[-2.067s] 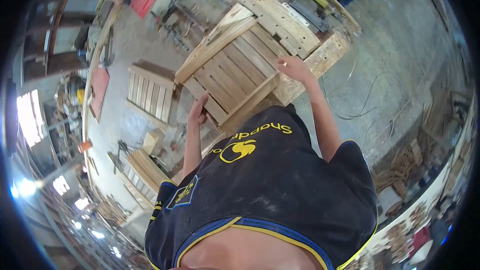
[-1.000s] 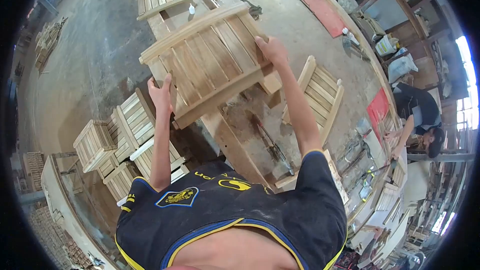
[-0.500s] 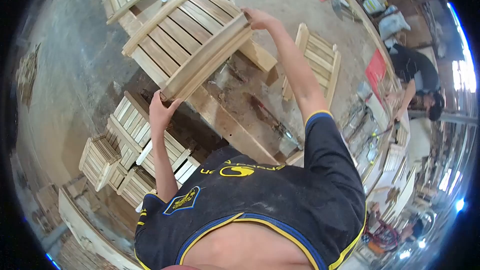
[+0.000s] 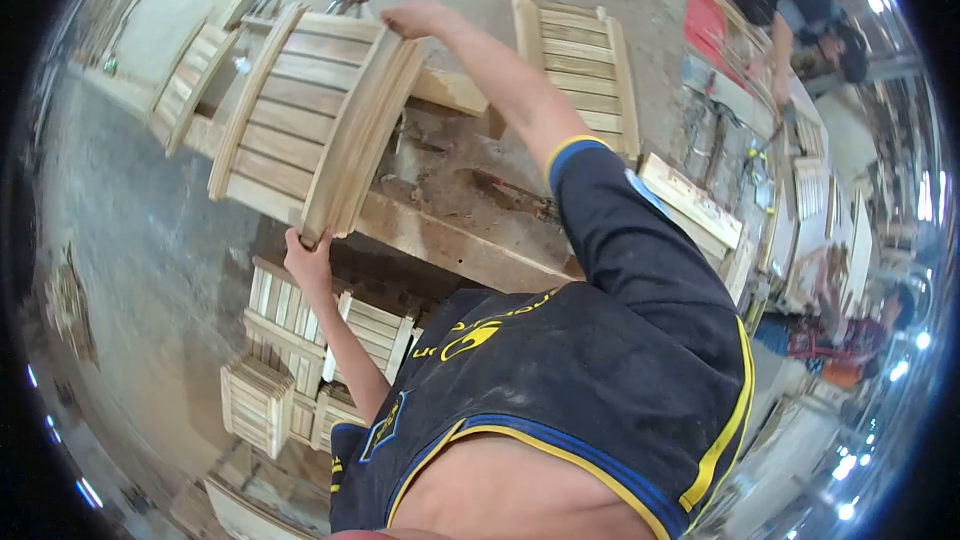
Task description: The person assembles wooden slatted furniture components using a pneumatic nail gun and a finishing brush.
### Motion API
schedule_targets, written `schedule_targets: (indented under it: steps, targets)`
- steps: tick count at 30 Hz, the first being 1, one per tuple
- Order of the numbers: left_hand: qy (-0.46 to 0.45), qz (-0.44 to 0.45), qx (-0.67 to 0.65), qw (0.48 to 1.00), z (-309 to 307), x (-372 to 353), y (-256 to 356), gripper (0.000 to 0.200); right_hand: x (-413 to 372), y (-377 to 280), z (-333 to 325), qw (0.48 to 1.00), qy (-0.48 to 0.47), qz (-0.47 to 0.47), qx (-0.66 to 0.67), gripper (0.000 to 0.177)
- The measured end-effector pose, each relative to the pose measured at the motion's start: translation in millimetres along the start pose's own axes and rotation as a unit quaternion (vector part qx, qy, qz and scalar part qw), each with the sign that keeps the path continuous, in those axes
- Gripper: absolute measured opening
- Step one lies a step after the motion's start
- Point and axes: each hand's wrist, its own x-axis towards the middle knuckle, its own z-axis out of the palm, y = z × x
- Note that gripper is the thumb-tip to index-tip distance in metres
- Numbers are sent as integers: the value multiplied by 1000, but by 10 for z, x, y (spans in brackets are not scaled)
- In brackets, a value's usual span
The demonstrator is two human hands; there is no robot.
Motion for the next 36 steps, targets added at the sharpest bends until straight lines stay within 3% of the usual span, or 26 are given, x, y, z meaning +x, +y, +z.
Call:
schedule_targets:
  steps: [3,4,5,7,8,9,10,11,12,13,14,15,16,17,18,19,20,22,23,25,29,31,33,34,35,36]
  targets:
    - [-32,-3,32,999,-51,50,-12,45,-59,23,6,999,0,38,32,40]
    - [-35,0,55,998,-33,61,-56,46,-120,30,23,996,41,68,45,48]
    - [17,55,77,995,17,38,-94,46,-230,47,60,990,81,98,56,56]
    - [39,53,96,993,39,-74,-74,57,-574,102,169,970,184,108,116,67]
    - [79,74,157,982,10,-176,106,64,-959,-23,108,957,190,118,186,62]
    - [230,124,231,937,129,-214,18,63,-1253,27,379,938,304,58,158,52]
    - [255,48,119,958,139,-281,332,56,-1683,73,528,927,315,27,202,39]
    - [272,84,146,947,269,-271,359,49,-2352,-354,188,927,228,167,246,27]
    - [212,36,2,977,363,-379,788,42,-2901,-434,323,906,216,186,314,28]
    - [102,61,-67,991,616,-433,998,42,-3448,-515,571,896,182,283,289,29]
    - [-4,85,-136,987,909,-421,1219,41,-4019,-486,987,874,156,361,284,31]
    - [-124,146,-143,971,1288,-426,1312,42,-4669,-500,1551,891,249,324,195,24]
    - [-237,210,-139,938,1744,-443,1368,44,-5243,-720,1656,859,188,439,186,21]
    - [-327,200,-124,915,2151,-450,1475,53,-5817,-823,1813,940,97,327,-21,17]
    - [-415,188,-99,885,2561,-483,1538,61,-6347,-1048,2005,913,135,384,-23,16]
    - [-333,284,-49,898,3266,-526,1432,73,-6699,-1294,1904,840,167,501,125,17]
    - [-242,375,0,895,3773,-528,1366,85,-6849,-1610,1762,670,198,706,121,20]
    - [-306,358,69,879,3804,-578,1914,88,-7228,-2053,1466,561,307,759,122,22]
    - [-358,319,142,866,3787,-571,2134,92,-7271,-2198,1410,510,339,785,94,21]
    - [-372,314,130,864,3887,-467,2201,94,-7120,-2454,1068,401,402,820,72,20]
    - [-388,292,79,871,3911,-435,2136,97,-6950,-2123,1515,387,406,824,79,21]
    - [-357,300,38,884,3950,-432,1994,98,-6563,-1667,1704,475,372,765,226,22]
    - [-314,288,17,905,3779,-458,2016,99,-5853,-1214,1568,454,396,659,451,27]
    - [-296,280,10,913,3634,-541,2088,99,-5513,-979,1426,477,354,598,538,39]
    - [-313,277,-24,908,3569,-590,2096,98,-5104,-934,1230,380,427,532,625,55]
    - [-328,271,-55,903,3489,-633,2063,97,-4793,-778,1183,323,437,480,689,56]
